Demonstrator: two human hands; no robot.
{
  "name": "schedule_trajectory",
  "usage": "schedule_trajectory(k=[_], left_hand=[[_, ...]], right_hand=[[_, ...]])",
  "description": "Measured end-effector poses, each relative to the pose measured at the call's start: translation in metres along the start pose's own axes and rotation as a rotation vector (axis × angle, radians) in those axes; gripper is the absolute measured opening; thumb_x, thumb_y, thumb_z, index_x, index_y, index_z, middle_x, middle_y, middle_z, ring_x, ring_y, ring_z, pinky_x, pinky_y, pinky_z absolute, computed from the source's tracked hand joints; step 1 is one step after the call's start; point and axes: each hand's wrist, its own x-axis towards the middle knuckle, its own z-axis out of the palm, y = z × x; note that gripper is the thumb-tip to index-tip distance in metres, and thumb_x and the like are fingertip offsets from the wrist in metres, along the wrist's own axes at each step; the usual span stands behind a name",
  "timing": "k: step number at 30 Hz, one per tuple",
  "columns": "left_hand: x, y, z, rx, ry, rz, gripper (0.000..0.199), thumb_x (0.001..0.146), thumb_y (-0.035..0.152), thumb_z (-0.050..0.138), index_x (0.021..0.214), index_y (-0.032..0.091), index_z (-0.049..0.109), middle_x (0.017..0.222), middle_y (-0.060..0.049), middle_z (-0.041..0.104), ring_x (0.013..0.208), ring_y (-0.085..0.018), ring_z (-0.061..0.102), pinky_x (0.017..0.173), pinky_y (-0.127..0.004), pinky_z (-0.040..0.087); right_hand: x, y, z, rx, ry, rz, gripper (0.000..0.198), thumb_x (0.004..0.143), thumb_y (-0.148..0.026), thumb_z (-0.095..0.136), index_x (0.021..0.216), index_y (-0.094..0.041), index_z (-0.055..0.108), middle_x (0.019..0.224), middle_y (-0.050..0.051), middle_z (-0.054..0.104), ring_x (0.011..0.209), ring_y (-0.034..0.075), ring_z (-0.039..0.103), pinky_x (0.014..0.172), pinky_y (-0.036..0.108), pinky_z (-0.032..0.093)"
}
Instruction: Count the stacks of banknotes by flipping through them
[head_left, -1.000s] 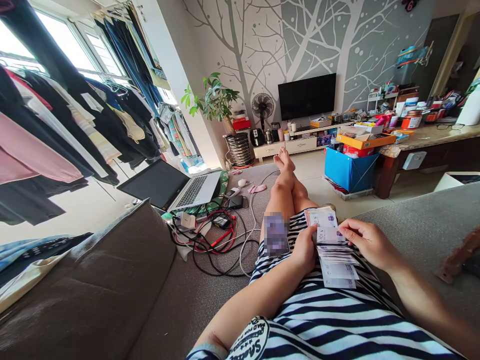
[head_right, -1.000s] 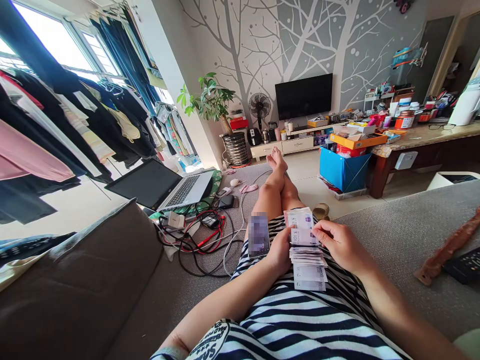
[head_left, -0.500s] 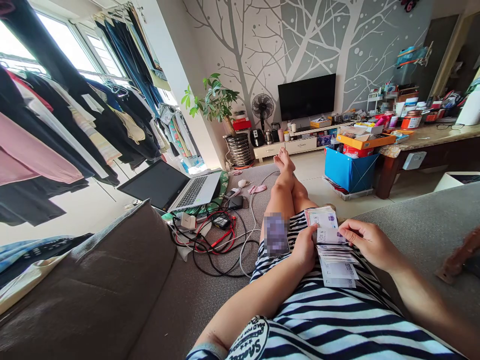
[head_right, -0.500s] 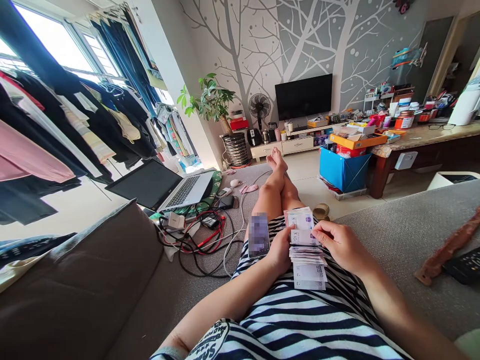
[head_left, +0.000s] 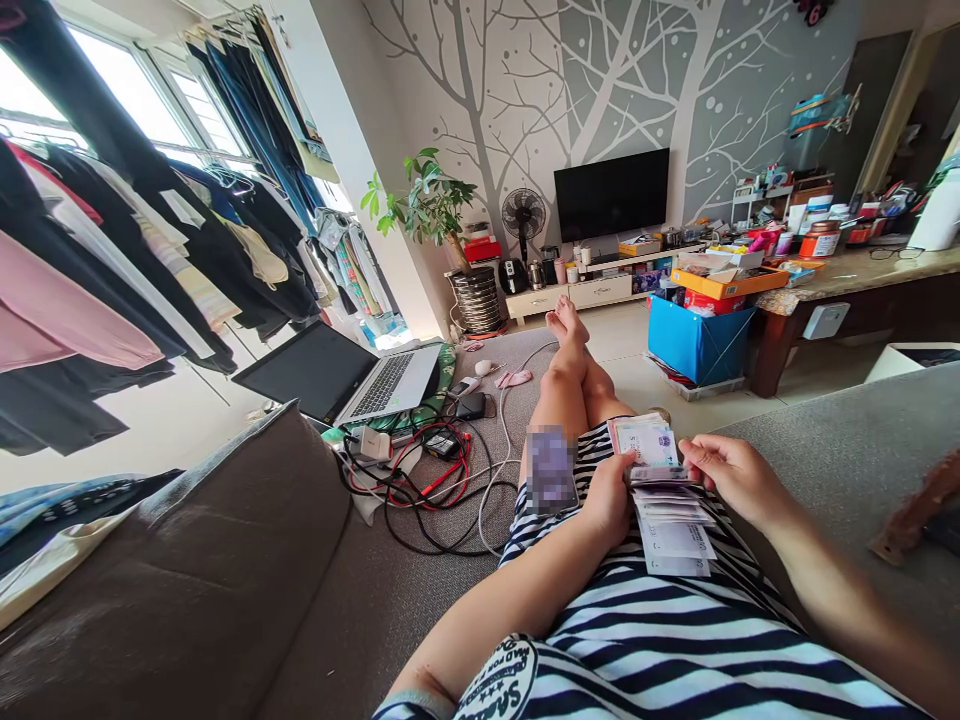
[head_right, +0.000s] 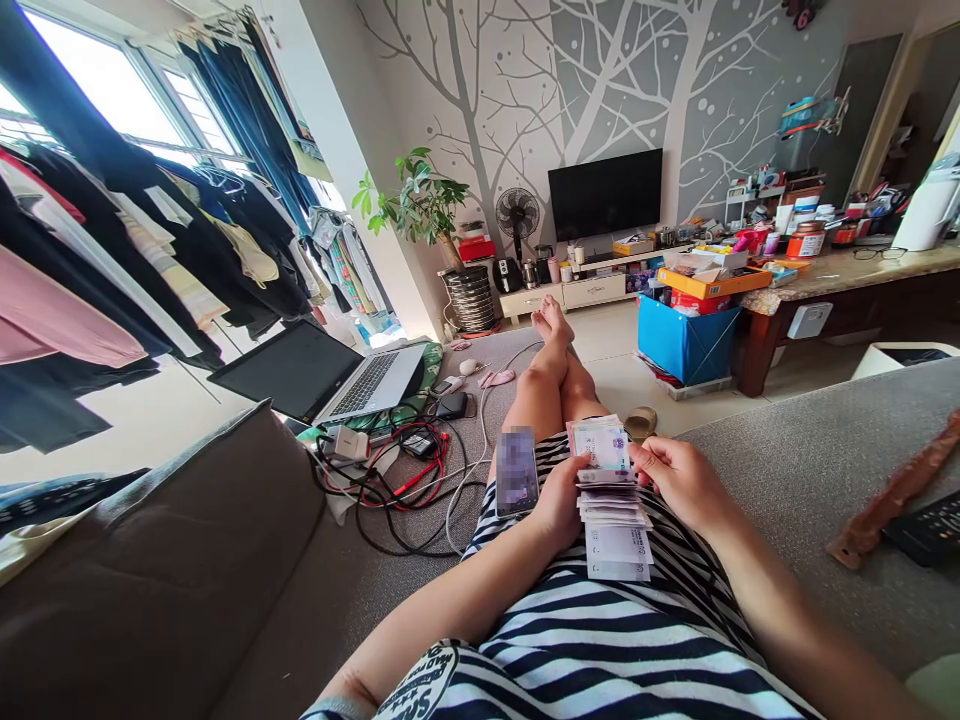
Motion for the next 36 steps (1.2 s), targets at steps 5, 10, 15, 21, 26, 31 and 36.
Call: schedule_trajectory(k=[5,10,15,21,26,31,36], left_hand=[[-0.001,0.001,0.001,0.054,0.016,0.059,0.026,0.061,0.029,0.076,0.082,0.013,0.075,0.084,-0.012,0.077,0.087,-0.030,0.071,0.086,-0.039,0.052],[-0.002,0.001,0.000,0.051,0.059,0.042,0.033,0.057,0.028,0.079,0.085,0.012,0.075,0.077,-0.010,0.076,0.081,-0.029,0.071,0.081,-0.038,0.052],[0.002,-0.003,-0.003,0.000,0.046,0.008,0.035,0.065,0.038,0.077,0.088,0.011,0.074,0.083,-0.012,0.077,0.091,-0.032,0.072,0.089,-0.041,0.053],[0.003,-0.004,-0.003,-0.002,0.033,0.005,0.027,0.069,0.038,0.072,0.082,0.014,0.074,0.089,-0.013,0.078,0.103,-0.035,0.070,0.095,-0.044,0.052],[0.002,-0.002,-0.001,0.016,0.012,0.027,0.029,0.066,0.038,0.073,0.081,0.014,0.075,0.092,-0.014,0.079,0.106,-0.036,0.069,0.097,-0.045,0.051],[0.002,-0.002,-0.001,0.009,0.009,0.007,0.029,0.065,0.037,0.073,0.082,0.015,0.075,0.091,-0.013,0.079,0.106,-0.037,0.069,0.095,-0.046,0.051],[0.002,-0.002,-0.001,0.032,0.010,0.018,0.029,0.064,0.037,0.071,0.081,0.014,0.074,0.089,-0.013,0.078,0.106,-0.036,0.068,0.095,-0.044,0.051]], right_hand=[[0.006,0.009,0.009,-0.089,0.058,0.009,0.048,0.089,-0.062,0.058,0.064,-0.021,0.056,0.058,-0.002,0.055,0.058,0.016,0.049,0.056,0.028,0.035],[0.006,0.007,0.015,-0.136,0.121,-0.017,0.050,0.089,-0.063,0.056,0.063,-0.021,0.053,0.058,-0.003,0.052,0.058,0.016,0.047,0.057,0.028,0.034],[0.003,0.006,0.013,-0.148,0.113,-0.035,0.045,0.094,-0.056,0.052,0.065,-0.022,0.052,0.059,-0.002,0.050,0.059,0.016,0.047,0.058,0.028,0.034],[-0.001,-0.003,0.009,-0.084,0.054,-0.081,0.041,0.096,-0.052,0.050,0.070,-0.021,0.058,0.062,-0.001,0.053,0.062,0.017,0.048,0.059,0.028,0.037],[-0.003,-0.006,0.008,-0.049,0.014,-0.115,0.037,0.096,-0.050,0.052,0.077,-0.021,0.063,0.068,0.000,0.059,0.067,0.019,0.053,0.064,0.028,0.042],[-0.004,-0.006,0.006,-0.047,0.012,-0.117,0.035,0.096,-0.051,0.054,0.081,-0.021,0.065,0.068,-0.001,0.061,0.065,0.018,0.054,0.062,0.028,0.042],[-0.004,-0.007,0.005,-0.031,0.012,-0.124,0.032,0.095,-0.049,0.057,0.084,-0.021,0.067,0.078,0.002,0.068,0.074,0.020,0.061,0.070,0.029,0.046]])
